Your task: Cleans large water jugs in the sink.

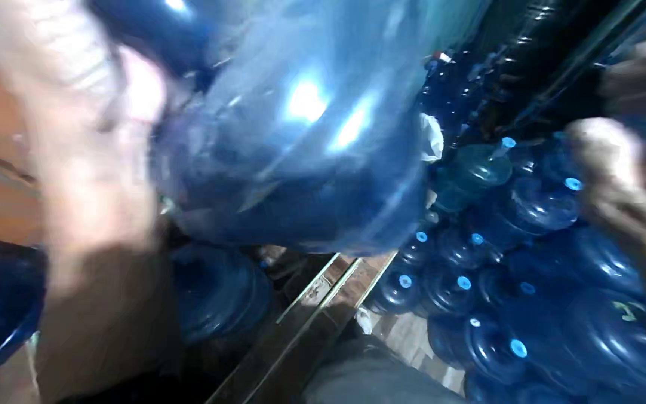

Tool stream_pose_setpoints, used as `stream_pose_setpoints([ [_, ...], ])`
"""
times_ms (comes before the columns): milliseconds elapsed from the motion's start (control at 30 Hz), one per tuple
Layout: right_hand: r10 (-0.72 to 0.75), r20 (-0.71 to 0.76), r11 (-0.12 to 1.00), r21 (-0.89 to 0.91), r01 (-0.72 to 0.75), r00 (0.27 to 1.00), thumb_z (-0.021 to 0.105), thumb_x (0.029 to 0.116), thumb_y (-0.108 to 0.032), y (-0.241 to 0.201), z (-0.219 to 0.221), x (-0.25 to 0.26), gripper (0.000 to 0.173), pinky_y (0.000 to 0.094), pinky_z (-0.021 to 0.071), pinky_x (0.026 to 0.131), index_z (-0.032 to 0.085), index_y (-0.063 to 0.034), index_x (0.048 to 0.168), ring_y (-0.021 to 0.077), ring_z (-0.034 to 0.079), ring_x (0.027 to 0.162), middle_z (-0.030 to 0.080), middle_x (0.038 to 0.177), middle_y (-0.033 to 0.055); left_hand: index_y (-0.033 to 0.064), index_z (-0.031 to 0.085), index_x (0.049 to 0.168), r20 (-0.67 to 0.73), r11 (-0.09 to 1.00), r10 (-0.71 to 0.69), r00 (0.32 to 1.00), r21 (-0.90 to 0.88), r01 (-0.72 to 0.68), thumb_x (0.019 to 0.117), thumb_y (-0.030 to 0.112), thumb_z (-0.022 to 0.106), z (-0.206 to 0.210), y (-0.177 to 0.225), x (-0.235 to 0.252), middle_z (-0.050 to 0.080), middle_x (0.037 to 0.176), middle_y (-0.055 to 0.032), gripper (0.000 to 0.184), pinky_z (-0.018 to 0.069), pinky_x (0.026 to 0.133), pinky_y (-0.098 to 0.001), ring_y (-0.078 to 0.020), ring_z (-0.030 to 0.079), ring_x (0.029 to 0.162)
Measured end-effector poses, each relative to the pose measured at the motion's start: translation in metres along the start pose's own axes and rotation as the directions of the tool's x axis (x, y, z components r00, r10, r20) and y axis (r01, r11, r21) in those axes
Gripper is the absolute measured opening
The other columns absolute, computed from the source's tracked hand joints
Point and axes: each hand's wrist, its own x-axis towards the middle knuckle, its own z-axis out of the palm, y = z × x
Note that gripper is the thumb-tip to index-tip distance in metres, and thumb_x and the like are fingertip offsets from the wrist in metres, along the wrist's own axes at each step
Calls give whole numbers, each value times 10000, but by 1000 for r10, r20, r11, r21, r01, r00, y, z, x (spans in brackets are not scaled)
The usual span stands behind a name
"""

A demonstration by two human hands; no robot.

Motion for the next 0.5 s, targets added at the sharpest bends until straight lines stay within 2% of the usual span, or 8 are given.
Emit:
stream_pose_setpoints([
  [67, 62, 102, 996, -76, -55, 993, 475, 1056, -298, -1, 25, 14, 539, 572, 450, 1075, 460, 70, 1450, 460, 538, 1288, 487, 1424, 351, 121, 609, 1009, -10, 996, -35, 999, 79, 36, 1086, 121, 376, -24, -5, -7, 674, 899, 57, 246, 566, 853, -240, -50, 664, 888],
  [133, 188, 230, 982, -77, -175, 955, 531, 1065, -244, 20, 61, 12, 440, 630, 472, 1024, 532, 47, 1396, 483, 570, 1237, 523, 1385, 329, 84, 544, 1106, -63, 995, -42, 997, 84, 47, 1019, 202, 504, -29, -25, -4, 697, 958, -11, 152, 587, 913, -363, -165, 701, 932],
  [200, 309, 363, 951, -110, -289, 879, 589, 1038, -187, 49, 109, 5, 370, 681, 490, 967, 597, 30, 1338, 507, 591, 1194, 563, 1336, 320, 59, 435, 1274, -169, 978, -47, 985, 191, 79, 935, 279, 665, -29, -53, -18, 675, 1023, 13, 465, 602, 902, -362, -141, 703, 932],
  [233, 362, 435, 932, -135, -337, 825, 611, 1023, -178, 65, 135, -1, 360, 699, 492, 952, 613, 20, 1323, 513, 592, 1192, 571, 1332, 316, 38, 420, 1305, -223, 962, -44, 974, 253, 101, 904, 266, 702, -28, -69, -29, 663, 1051, 19, 541, 603, 894, -334, -108, 696, 940],
  [300, 451, 549, 887, -189, -422, 703, 631, 1016, -199, 89, 187, -17, 397, 706, 478, 970, 600, 17, 1348, 519, 577, 1221, 553, 1376, 316, -57, 437, 1357, -318, 914, -53, 947, 366, 174, 872, 256, 755, -24, -106, -57, 640, 1159, -47, 659, 560, 945, -271, -56, 655, 1037],
  [367, 510, 598, 852, -257, -456, 618, 623, 1017, -217, 107, 231, -27, 459, 679, 451, 1026, 555, 2, 1414, 502, 548, 1284, 514, 1449, 299, -86, 484, 1329, -374, 874, -106, 921, 407, 266, 850, 219, 780, -14, -144, -87, 646, 1184, -88, 641, 542, 961, -254, -42, 642, 1063],
  [467, 495, 597, 867, -296, -400, 631, 584, 1034, -242, 116, 272, -25, 526, 654, 412, 1074, 486, -23, 1502, 465, 516, 1352, 481, 1521, 261, -61, 498, 1369, -336, 788, -351, 874, 399, 470, 862, 157, 806, -7, -196, -125, 644, 1233, -156, 632, 538, 979, -319, -126, 642, 1109],
  [500, 472, 622, 880, -287, -379, 625, 557, 1047, -239, 118, 282, -19, 542, 628, 379, 1127, 443, -23, 1531, 443, 477, 1401, 453, 1549, 254, -55, 480, 1386, -306, 748, -446, 841, 388, 538, 855, 134, 802, -4, -213, -135, 633, 1246, -168, 649, 537, 975, -317, -137, 636, 1118],
])
